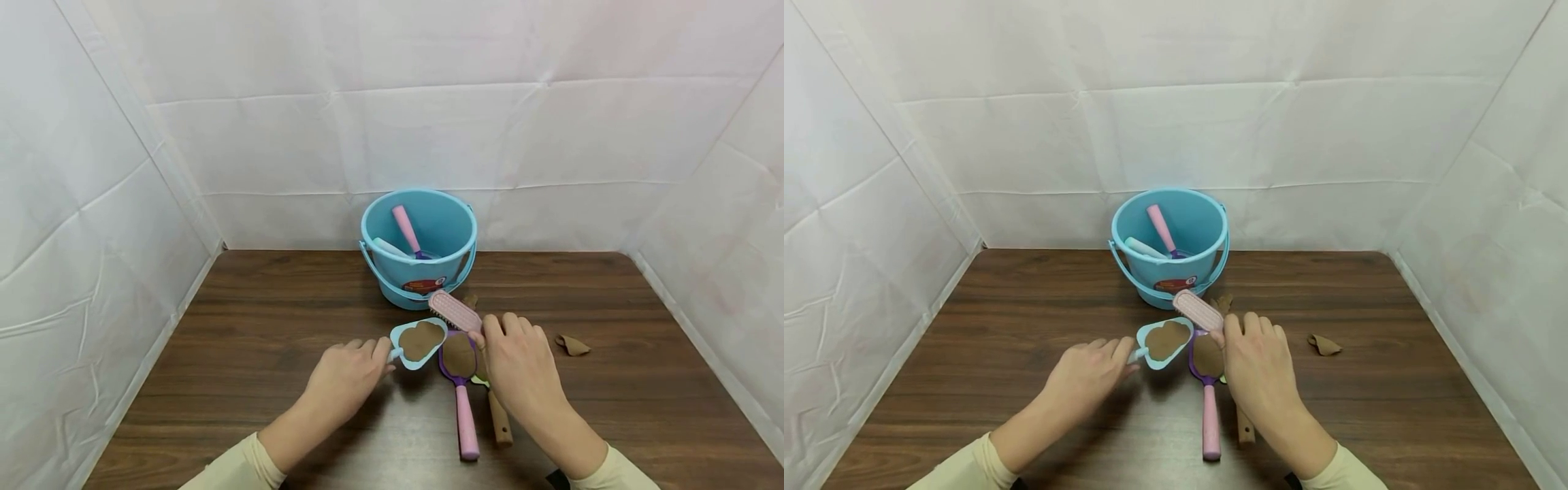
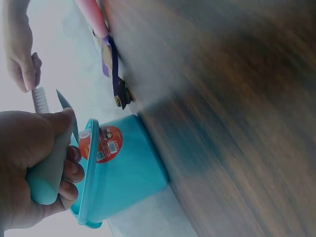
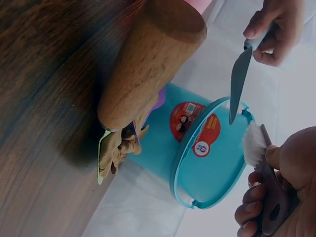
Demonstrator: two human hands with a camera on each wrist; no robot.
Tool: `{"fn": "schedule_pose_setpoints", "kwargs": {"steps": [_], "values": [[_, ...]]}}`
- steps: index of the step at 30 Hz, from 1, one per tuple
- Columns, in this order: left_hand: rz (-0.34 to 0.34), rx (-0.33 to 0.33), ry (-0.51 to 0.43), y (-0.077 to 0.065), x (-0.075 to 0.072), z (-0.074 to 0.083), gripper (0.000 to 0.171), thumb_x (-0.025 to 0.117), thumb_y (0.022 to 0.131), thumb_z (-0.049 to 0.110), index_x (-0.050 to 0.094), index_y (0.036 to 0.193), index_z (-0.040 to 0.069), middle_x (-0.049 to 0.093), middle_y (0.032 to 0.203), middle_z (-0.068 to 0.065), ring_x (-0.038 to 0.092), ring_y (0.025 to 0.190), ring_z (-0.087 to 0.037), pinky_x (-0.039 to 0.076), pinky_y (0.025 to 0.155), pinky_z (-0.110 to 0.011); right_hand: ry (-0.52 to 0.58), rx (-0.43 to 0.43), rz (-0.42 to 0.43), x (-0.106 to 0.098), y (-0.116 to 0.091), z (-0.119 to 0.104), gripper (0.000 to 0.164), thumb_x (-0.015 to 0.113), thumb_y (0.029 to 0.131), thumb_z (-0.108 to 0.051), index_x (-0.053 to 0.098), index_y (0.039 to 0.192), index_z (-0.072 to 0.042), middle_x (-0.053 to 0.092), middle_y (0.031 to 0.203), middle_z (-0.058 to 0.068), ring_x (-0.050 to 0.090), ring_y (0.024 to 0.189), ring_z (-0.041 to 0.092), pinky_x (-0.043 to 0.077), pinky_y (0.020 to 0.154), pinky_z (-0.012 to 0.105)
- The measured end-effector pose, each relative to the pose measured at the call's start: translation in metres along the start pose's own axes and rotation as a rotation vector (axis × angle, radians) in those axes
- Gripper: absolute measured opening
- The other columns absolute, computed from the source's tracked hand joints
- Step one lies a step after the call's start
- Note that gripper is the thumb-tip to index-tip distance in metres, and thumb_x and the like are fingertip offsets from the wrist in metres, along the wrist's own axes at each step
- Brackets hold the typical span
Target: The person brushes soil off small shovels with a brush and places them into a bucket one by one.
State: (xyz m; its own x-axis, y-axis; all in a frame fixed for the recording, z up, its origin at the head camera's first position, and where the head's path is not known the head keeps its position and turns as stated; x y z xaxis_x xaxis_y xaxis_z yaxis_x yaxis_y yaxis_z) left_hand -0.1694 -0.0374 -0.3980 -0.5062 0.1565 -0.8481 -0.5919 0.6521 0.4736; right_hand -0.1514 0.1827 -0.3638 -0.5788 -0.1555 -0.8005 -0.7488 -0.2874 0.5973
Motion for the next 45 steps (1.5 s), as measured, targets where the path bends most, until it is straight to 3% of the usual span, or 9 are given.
{"fn": "schedule_pose_setpoints", "kwargs": {"steps": [7, 10, 14, 18, 22, 27, 34, 40, 45], "values": [[0.054, 0.016, 0.047, 0.0, -0.002, -0.006, 0.034, 0.072, 0.093, 0.04, 0.058, 0.081, 0.011, 0.052, 0.064, 0.001, 0.05, 0.056, -0.017, 0.036, 0.046, -0.027, 0.003, 0.001, 0.002, 0.0, 0.0, -0.001, 0.036, 0.056, 0.099, -0.031, 0.048, 0.079, -0.003, 0.037, 0.066, 0.007, 0.035, 0.054, 0.022, 0.025, 0.053, 0.034], [0.097, 0.001, 0.062, 0.002, -0.004, -0.009, 0.034, 0.056, 0.102, 0.04, 0.058, 0.083, 0.012, 0.055, 0.065, -0.001, 0.052, 0.059, -0.02, 0.036, 0.049, -0.029, 0.006, 0.003, -0.001, 0.0, -0.001, 0.0, 0.036, 0.056, 0.1, -0.031, 0.047, 0.078, -0.003, 0.035, 0.066, 0.006, 0.032, 0.054, 0.021, 0.024, 0.053, 0.033], [0.131, -0.039, 0.094, 0.003, -0.006, -0.012, 0.049, 0.024, 0.11, 0.043, 0.058, 0.09, 0.014, 0.055, 0.067, -0.003, 0.054, 0.061, -0.023, 0.035, 0.052, -0.032, 0.008, 0.005, -0.012, 0.0, -0.001, 0.0, 0.036, 0.055, 0.101, -0.031, 0.047, 0.08, -0.003, 0.035, 0.066, 0.006, 0.032, 0.055, 0.02, 0.024, 0.054, 0.033], [0.156, -0.092, 0.113, 0.004, -0.007, -0.015, 0.057, 0.013, 0.11, 0.043, 0.059, 0.095, 0.016, 0.053, 0.068, -0.005, 0.054, 0.06, -0.025, 0.034, 0.053, -0.033, 0.015, 0.005, -0.012, -0.001, 0.0, -0.002, 0.035, 0.056, 0.1, -0.031, 0.048, 0.08, -0.004, 0.036, 0.067, 0.006, 0.035, 0.056, 0.023, 0.026, 0.053, 0.034], [0.202, -0.141, 0.132, 0.006, -0.01, -0.014, 0.057, 0.015, 0.11, 0.044, 0.058, 0.087, 0.013, 0.05, 0.066, -0.005, 0.052, 0.058, -0.024, 0.032, 0.051, -0.033, 0.024, -0.004, 0.0, -0.003, 0.001, -0.007, 0.038, 0.051, 0.101, -0.036, 0.047, 0.081, -0.004, 0.038, 0.068, 0.007, 0.038, 0.056, 0.025, 0.027, 0.053, 0.034], [0.252, -0.189, 0.182, 0.01, -0.013, -0.01, 0.062, 0.016, 0.108, 0.049, 0.047, 0.071, 0.011, 0.042, 0.06, -0.005, 0.045, 0.056, -0.023, 0.028, 0.05, -0.033, 0.032, -0.025, 0.016, -0.005, 0.002, -0.017, 0.051, 0.033, 0.108, -0.044, 0.046, 0.079, -0.004, 0.036, 0.067, 0.006, 0.036, 0.056, 0.024, 0.025, 0.053, 0.033], [0.285, -0.236, 0.211, 0.014, -0.013, -0.005, 0.055, 0.032, 0.101, 0.056, 0.046, 0.071, 0.013, 0.044, 0.064, -0.007, 0.046, 0.059, -0.024, 0.03, 0.052, -0.035, 0.043, -0.049, 0.02, -0.008, 0.003, -0.031, 0.057, 0.022, 0.11, -0.046, 0.047, 0.079, -0.005, 0.035, 0.067, 0.005, 0.033, 0.055, 0.022, 0.023, 0.053, 0.032], [0.211, -0.284, 0.244, 0.017, -0.01, -0.004, 0.053, 0.05, 0.095, 0.06, 0.049, 0.071, 0.013, 0.047, 0.066, -0.007, 0.048, 0.061, -0.025, 0.034, 0.054, -0.037, 0.036, -0.083, 0.031, -0.006, 0.003, -0.044, 0.056, 0.026, 0.11, -0.044, 0.05, 0.08, -0.004, 0.037, 0.067, 0.007, 0.034, 0.054, 0.022, 0.023, 0.052, 0.033], [0.162, -0.318, 0.293, 0.021, -0.008, -0.003, 0.057, 0.067, 0.081, 0.065, 0.055, 0.071, 0.011, 0.048, 0.066, -0.006, 0.05, 0.063, -0.023, 0.036, 0.057, -0.036, 0.005, -0.116, 0.048, -0.002, 0.002, -0.057, 0.05, 0.033, 0.108, -0.041, 0.051, 0.081, -0.003, 0.042, 0.067, 0.01, 0.042, 0.054, 0.027, 0.03, 0.051, 0.037]]}}
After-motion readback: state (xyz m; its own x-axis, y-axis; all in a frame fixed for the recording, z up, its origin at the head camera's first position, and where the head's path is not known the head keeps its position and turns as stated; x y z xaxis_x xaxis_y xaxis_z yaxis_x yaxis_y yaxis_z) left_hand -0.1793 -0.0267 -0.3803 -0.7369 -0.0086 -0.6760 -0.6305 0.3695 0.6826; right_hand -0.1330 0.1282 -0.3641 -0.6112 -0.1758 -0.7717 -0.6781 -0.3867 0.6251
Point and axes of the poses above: each hand's wrist, its own y-axis towards the middle knuckle, its own x-axis out of the palm, z = x × y, the point moved 6 cm from there along y, towards the middle knuckle
